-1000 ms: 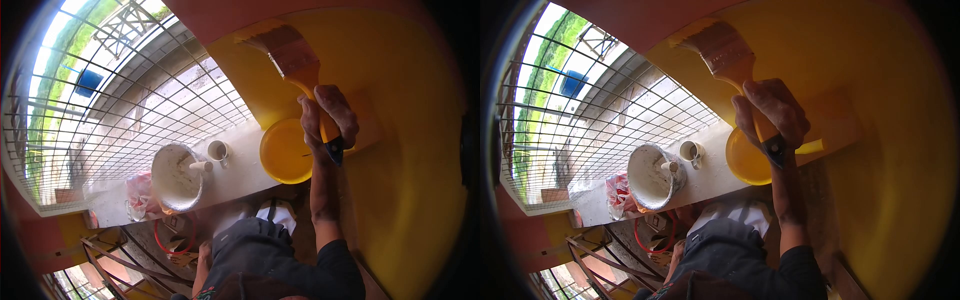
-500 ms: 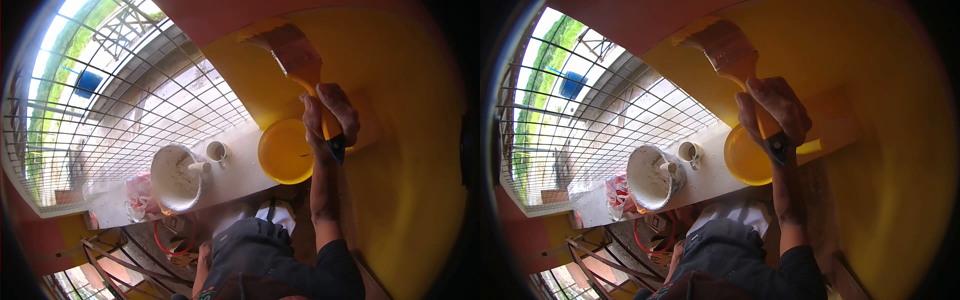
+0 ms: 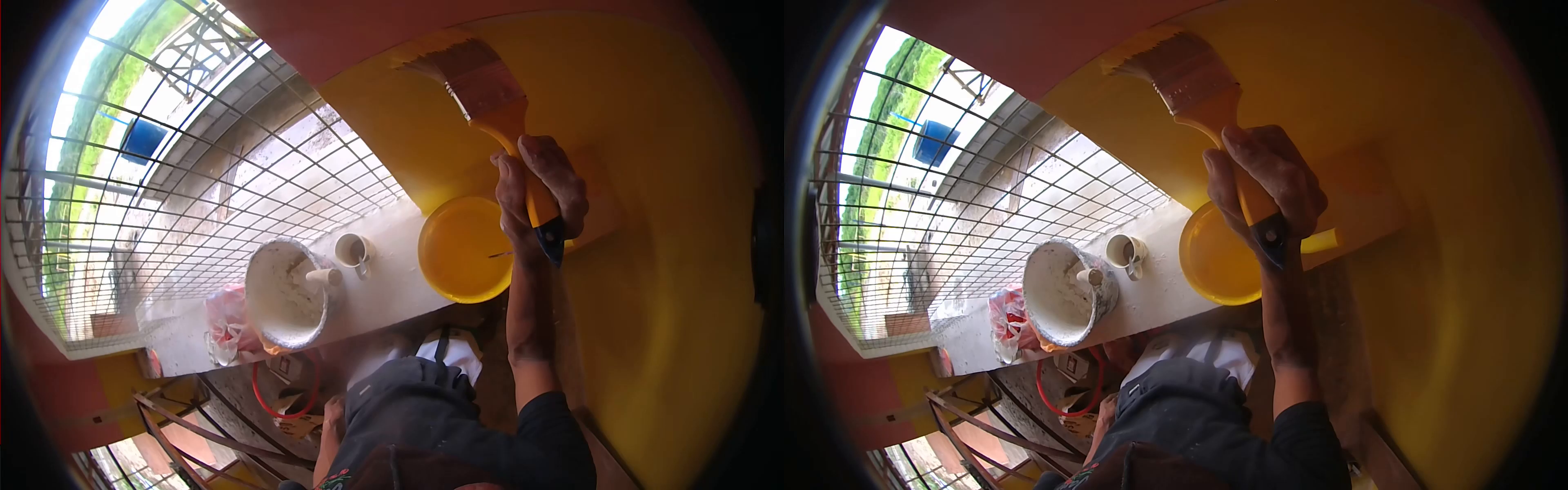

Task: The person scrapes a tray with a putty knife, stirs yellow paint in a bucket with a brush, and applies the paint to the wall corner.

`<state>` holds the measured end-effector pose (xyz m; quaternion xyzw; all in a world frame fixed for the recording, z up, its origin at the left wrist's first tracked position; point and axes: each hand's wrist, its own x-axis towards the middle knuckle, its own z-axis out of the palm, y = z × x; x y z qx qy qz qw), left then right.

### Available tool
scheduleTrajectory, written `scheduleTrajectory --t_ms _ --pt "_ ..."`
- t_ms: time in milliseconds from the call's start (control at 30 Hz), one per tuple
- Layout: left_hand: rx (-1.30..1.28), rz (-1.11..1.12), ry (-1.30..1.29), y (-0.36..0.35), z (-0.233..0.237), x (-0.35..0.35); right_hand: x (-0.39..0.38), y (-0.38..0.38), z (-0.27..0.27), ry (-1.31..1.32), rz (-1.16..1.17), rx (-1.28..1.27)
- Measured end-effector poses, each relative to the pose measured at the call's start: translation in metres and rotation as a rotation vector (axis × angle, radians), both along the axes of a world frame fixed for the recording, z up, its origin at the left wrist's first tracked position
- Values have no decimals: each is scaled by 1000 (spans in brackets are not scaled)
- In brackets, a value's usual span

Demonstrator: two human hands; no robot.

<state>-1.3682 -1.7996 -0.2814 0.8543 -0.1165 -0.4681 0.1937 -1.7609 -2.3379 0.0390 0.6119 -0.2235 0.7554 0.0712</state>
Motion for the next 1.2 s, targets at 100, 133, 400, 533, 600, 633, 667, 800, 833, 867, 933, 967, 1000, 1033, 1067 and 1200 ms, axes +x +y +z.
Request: scheduleTrajectory --t_ms 100,133,400,533,600,633,667,800,833,867,933,967,1000,1033,1067,1200 --pt "15 -58 1 5 -9 7 -2 0 2 5 -8 -7" --pt "15 -42 8 2 -7 6 -3 0 2 3 -6 -7" --pt "3 47 53 -15 16 -10 -7 -3 -1 -8 6 5" --pt "31 22 42 -34 42 -25 -11 -3 1 11 -13 1" --pt "49 8 40 -37 46 -27 -12 -4 1 14 -19 -6" --pt "46 -20 34 -35 42 -25 -13 -5 0 15 -16 -6" --pt "44 -48 27 -28 34 -19 -14 -6 -1 16 -12 -7" --pt "17 21 16 -17 19 -15 -22 -1 1 125 -25 56" --pt "20 -18 3 -20 23 -18 -22 -2 1 125 -26 57" --pt "24 -56 -9 -23 29 -20 -23 -2 1 125 -27 59" --pt "44 -111 -14 -27 35 -22 -24 -1 1 130 -39 72" --pt "61 -127 -7 -28 36 -21 -24 -1 1 133 -44 78" --pt "78 -143 0 -29 37 -20 -25 0 2 143 -56 74" --pt "75 -143 -1 -28 36 -19 -26 0 3 154 -67 71" --pt "74 -142 -2 -24 30 -16 -27 0 3 165 -78 68" --pt "82 -161 -21 -6 8 -3 -29 -3 1 143 -55 60"
